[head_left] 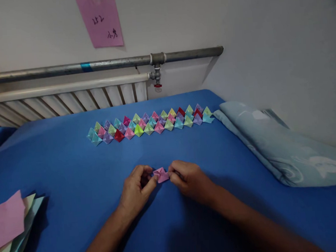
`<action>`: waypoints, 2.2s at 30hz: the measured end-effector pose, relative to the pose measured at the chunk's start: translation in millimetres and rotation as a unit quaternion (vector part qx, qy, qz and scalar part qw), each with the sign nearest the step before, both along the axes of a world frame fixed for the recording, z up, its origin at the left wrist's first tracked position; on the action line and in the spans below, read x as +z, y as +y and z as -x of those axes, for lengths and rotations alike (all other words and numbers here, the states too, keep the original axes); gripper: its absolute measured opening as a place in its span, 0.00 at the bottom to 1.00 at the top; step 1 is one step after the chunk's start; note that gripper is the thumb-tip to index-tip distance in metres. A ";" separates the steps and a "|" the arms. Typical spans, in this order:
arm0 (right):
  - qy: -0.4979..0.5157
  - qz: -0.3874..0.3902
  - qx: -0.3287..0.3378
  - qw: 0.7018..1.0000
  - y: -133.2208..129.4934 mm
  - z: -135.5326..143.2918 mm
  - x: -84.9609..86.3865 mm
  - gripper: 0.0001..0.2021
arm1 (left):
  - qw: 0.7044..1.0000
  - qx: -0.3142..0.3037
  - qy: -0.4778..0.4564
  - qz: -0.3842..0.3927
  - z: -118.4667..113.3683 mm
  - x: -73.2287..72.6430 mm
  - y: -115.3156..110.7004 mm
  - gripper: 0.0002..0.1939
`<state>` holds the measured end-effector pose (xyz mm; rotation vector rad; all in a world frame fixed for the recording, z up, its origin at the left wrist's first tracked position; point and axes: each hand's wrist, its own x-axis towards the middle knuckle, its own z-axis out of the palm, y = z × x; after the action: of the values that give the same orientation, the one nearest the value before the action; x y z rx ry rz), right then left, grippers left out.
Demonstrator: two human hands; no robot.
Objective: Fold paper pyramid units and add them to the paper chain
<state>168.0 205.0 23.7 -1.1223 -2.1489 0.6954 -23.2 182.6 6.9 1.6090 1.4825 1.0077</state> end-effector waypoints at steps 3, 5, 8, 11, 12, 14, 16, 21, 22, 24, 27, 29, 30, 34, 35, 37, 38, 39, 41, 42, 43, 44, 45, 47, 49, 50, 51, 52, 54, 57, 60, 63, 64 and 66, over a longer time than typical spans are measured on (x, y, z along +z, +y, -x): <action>-0.017 -0.030 0.001 0.999 -4.1 2.1 2.7 0.08 | 1.000 0.000 -0.007 0.028 -5.0 -0.1 -3.8 0.13; -0.039 -0.042 0.006 0.998 -6.7 3.4 4.4 0.08 | 0.999 -0.003 -0.015 0.037 -6.8 -0.4 -5.3 0.12; -0.065 -0.043 0.019 0.997 -9.5 4.7 5.6 0.09 | 0.999 -0.003 -0.028 0.046 -7.3 -1.7 -5.8 0.10; -0.066 -0.046 0.033 0.996 -11.1 5.8 5.0 0.09 | 0.999 0.009 -0.028 0.036 -7.5 -4.3 -5.4 0.13; -0.061 -0.046 0.034 0.996 -11.6 6.3 4.5 0.09 | 0.999 0.017 -0.032 0.033 -7.8 -5.3 -5.2 0.15; -0.050 -0.038 0.033 0.997 -13.1 7.6 3.4 0.09 | 0.997 0.035 -0.053 0.034 -8.7 -7.0 -4.6 0.18; -0.044 -0.014 0.028 0.999 -15.1 9.8 2.5 0.08 | 0.994 0.047 -0.089 0.043 -9.4 -8.3 -3.7 0.19; -0.036 0.061 0.027 0.997 -18.7 15.9 2.9 0.07 | 0.990 0.067 -0.122 0.031 -8.4 -9.8 -1.4 0.18; -0.024 0.075 0.026 0.997 -18.5 16.6 3.2 0.07 | 0.992 0.065 -0.106 0.025 -7.9 -10.0 -1.4 0.16; 0.017 0.108 0.021 0.994 -16.6 17.3 3.0 0.06 | 0.996 0.054 -0.067 0.013 -7.1 -10.4 -1.8 0.14; 0.072 0.141 -0.017 0.987 -11.5 16.8 -0.9 0.06 | 0.999 0.027 -0.018 -0.007 -6.7 -11.4 -3.6 0.13; 0.079 0.127 -0.051 0.987 -8.1 16.3 -5.8 0.04 | 1.000 0.011 0.003 -0.018 -6.9 -12.0 -4.9 0.13; 0.076 0.116 -0.061 0.988 -6.8 16.1 -8.4 0.02 | 1.000 0.004 0.011 -0.022 -7.1 -12.2 -5.6 0.13; 0.061 0.110 -0.038 0.991 -5.3 16.2 -15.3 0.05 | 0.998 -0.035 0.027 -0.053 -8.6 -12.3 -7.2 0.13; 0.057 0.109 -0.029 0.992 -5.4 16.2 -15.8 0.05 | 0.996 -0.044 0.028 -0.066 -9.0 -12.3 -7.3 0.12; 0.047 0.099 -0.012 0.994 -5.9 16.0 -16.4 0.07 | 0.994 -0.052 0.031 -0.091 -9.6 -12.5 -7.3 0.12; 0.040 0.089 -0.005 0.995 -6.0 15.8 -16.8 0.07 | 0.993 -0.054 0.033 -0.098 -9.8 -12.7 -7.2 0.12; 0.032 0.078 0.001 0.996 -6.0 15.5 -17.3 0.08 | 0.993 -0.054 0.036 -0.102 -9.9 -12.8 -7.1 0.12; 0.016 0.058 0.010 0.998 -5.8 15.1 -19.1 0.08 | 0.992 -0.058 0.037 -0.104 -10.0 -12.8 -7.1 0.13; 0.007 0.050 0.011 0.999 -5.7 15.1 -20.2 0.09 | 0.992 -0.060 0.035 -0.101 -10.1 -12.6 -7.2 0.13; 0.000 0.044 0.009 0.999 -5.5 15.2 -21.2 0.10 | 0.993 -0.062 0.032 -0.095 -10.3 -12.2 -7.5 0.13; -0.004 0.040 0.008 0.999 -5.3 15.4 -22.1 0.11 | 0.994 -0.062 0.027 -0.084 -10.6 -11.6 -7.9 0.13; -0.005 0.037 0.007 0.999 -5.1 15.7 -22.7 0.11 | 0.996 -0.061 0.020 -0.069 -11.0 -10.9 -8.4 0.13; 0.001 0.036 0.006 0.999 -4.9 16.4 -22.9 0.11 | 0.998 -0.058 0.005 -0.031 -12.0 -9.1 -9.4 0.13; 0.012 0.039 0.009 0.999 -5.0 17.1 -22.1 0.10 | 0.999 -0.052 -0.009 0.004 -13.0 -7.5 -10.4 0.12; 0.017 0.043 0.010 0.999 -5.2 17.4 -21.3 0.10 | 0.999 -0.047 -0.016 0.019 -13.4 -6.9 -10.8 0.11; 0.020 0.047 0.011 0.999 -5.5 17.7 -20.5 0.09 | 0.998 -0.042 -0.022 0.031 -13.7 -6.7 -11.2 0.10; 0.023 0.054 0.011 0.998 -5.8 17.9 -19.6 0.09 | 0.998 -0.037 -0.029 0.041 -13.8 -6.7 -11.4 0.10; 0.031 0.071 0.007 0.997 -6.5 18.3 -17.9 0.08 | 0.997 -0.030 -0.045 0.058 -13.9 -7.5 -11.5 0.09; 0.044 0.099 -0.004 0.994 -7.0 18.8 -16.4 0.08 | 0.994 -0.036 -0.072 0.075 -13.8 -9.6 -10.9 0.08; 0.043 0.113 -0.016 0.993 -6.6 19.0 -16.3 0.09 | 0.990 -0.038 -0.108 0.086 -14.2 -10.5 -9.8 0.07; 0.045 0.126 -0.021 0.991 -6.2 19.1 -17.1 0.09 | 0.985 -0.030 -0.138 0.100 -14.8 -9.5 -9.2 0.07; 0.048 0.132 -0.020 0.990 -6.2 19.1 -17.4 0.09 | 0.984 -0.029 -0.143 0.104 -14.8 -8.9 -9.1 0.08; 0.050 0.135 -0.020 0.989 -6.4 19.2 -18.0 0.08 | 0.983 -0.027 -0.147 0.109 -14.5 -7.7 -9.0 0.08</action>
<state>148.8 198.7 5.7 -1.2364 -1.9849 1.0260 -8.6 173.6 -0.8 1.2783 1.2925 0.9676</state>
